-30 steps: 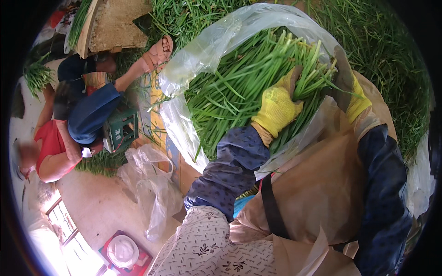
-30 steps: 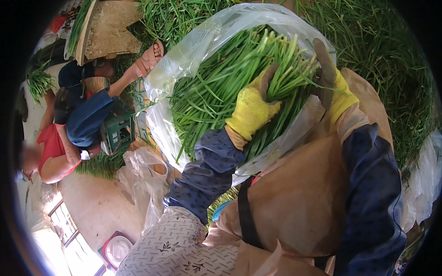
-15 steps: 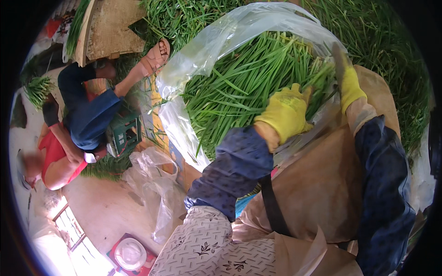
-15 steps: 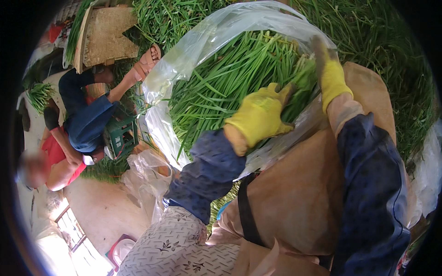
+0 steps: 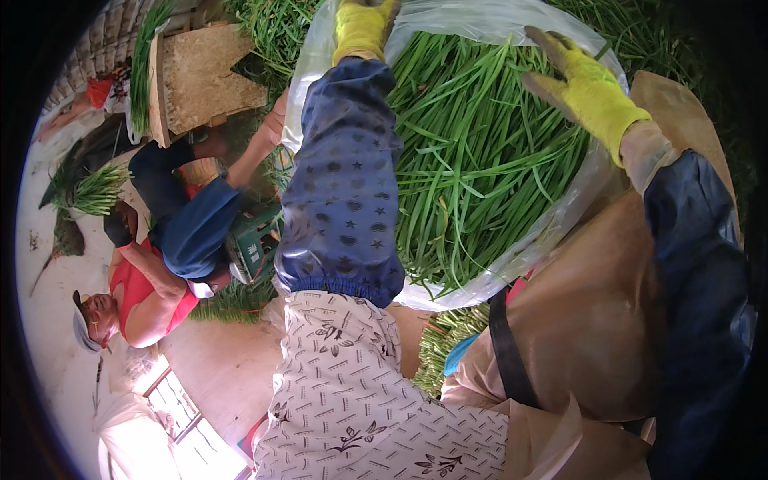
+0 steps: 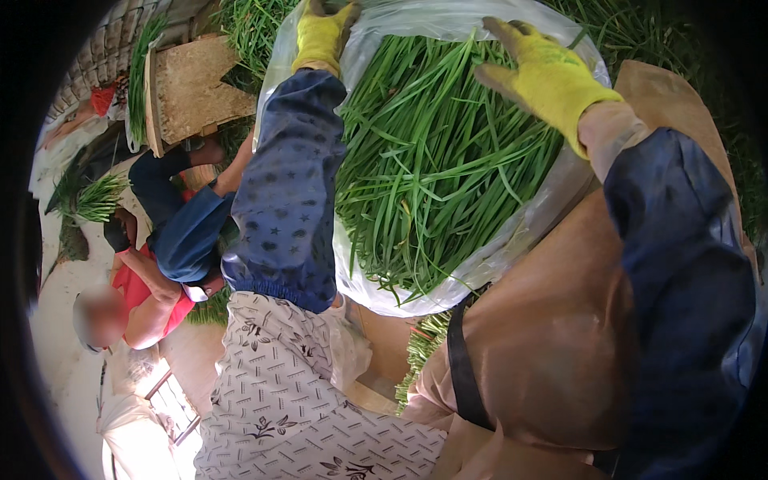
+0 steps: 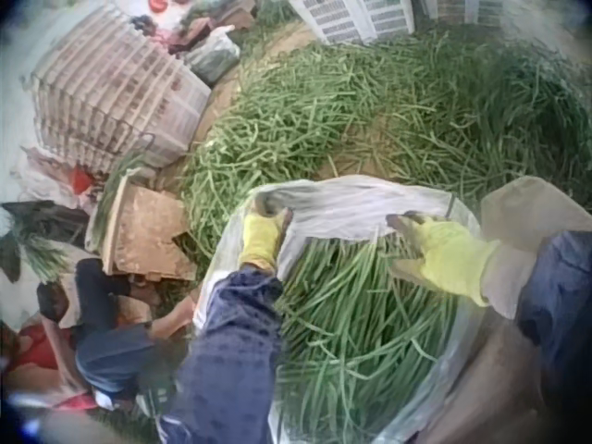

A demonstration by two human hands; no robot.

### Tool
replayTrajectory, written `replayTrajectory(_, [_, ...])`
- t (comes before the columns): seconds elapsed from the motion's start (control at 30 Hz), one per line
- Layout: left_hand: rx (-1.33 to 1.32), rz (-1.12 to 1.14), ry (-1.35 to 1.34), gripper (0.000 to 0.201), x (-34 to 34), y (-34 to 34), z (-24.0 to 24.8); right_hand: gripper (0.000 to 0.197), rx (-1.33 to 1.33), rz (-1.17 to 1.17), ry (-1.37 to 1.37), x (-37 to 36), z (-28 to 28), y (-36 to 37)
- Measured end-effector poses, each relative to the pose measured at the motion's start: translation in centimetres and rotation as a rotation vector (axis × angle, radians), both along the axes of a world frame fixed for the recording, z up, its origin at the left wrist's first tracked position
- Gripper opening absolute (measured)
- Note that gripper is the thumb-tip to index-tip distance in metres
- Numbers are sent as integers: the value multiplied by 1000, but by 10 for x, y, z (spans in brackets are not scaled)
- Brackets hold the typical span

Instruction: The person gathers bunches of green onions from a plastic bag, aligns the stalks, and ties them into bundles using red string.

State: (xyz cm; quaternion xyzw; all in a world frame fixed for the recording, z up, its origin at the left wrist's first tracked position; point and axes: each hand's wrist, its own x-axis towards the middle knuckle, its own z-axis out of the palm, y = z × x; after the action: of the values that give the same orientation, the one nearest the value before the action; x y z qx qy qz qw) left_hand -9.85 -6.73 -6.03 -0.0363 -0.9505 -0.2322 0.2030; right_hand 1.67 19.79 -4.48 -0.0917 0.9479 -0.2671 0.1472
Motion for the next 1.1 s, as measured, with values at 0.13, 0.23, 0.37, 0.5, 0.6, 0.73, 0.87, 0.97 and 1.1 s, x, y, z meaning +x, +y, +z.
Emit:
replayTrajectory(0.13, [78, -91, -708, 43, 21, 4, -15, 44, -78, 62, -88, -10, 15, -5])
replayTrajectory(0.23, [-566, 21, -781, 60, 38, 9, -33, 41, -52, 22, -86, -9, 20, -11])
replayTrajectory(0.37, [-588, 139, -809, 98, 35, 23, -58, 43, 10, -6, -60, -5, 2, -4])
replayTrajectory(0.5, [-457, 317, -965, 111, 25, 28, -84, 48, -94, -98, -324, -12, 18, -5])
replayTrajectory(0.6, [-482, 269, -992, 108, 4, 1, -105, 49, -99, -118, -136, -10, 12, -1])
replayTrajectory(0.73, [-329, 44, -858, 100, 19, 6, -83, 48, -194, -297, -185, -18, 4, 0])
replayTrajectory(0.87, [-273, -108, -837, 95, 29, 6, -20, 42, -315, -269, -346, -29, 26, -3])
replayTrajectory(0.97, [-233, -196, -773, 98, 50, -6, 20, 29, -570, -213, -881, -35, 42, -10])
replayTrajectory(1.1, [-217, -226, -755, 98, 96, -16, 55, 26, -254, 191, -829, -22, 49, -34])
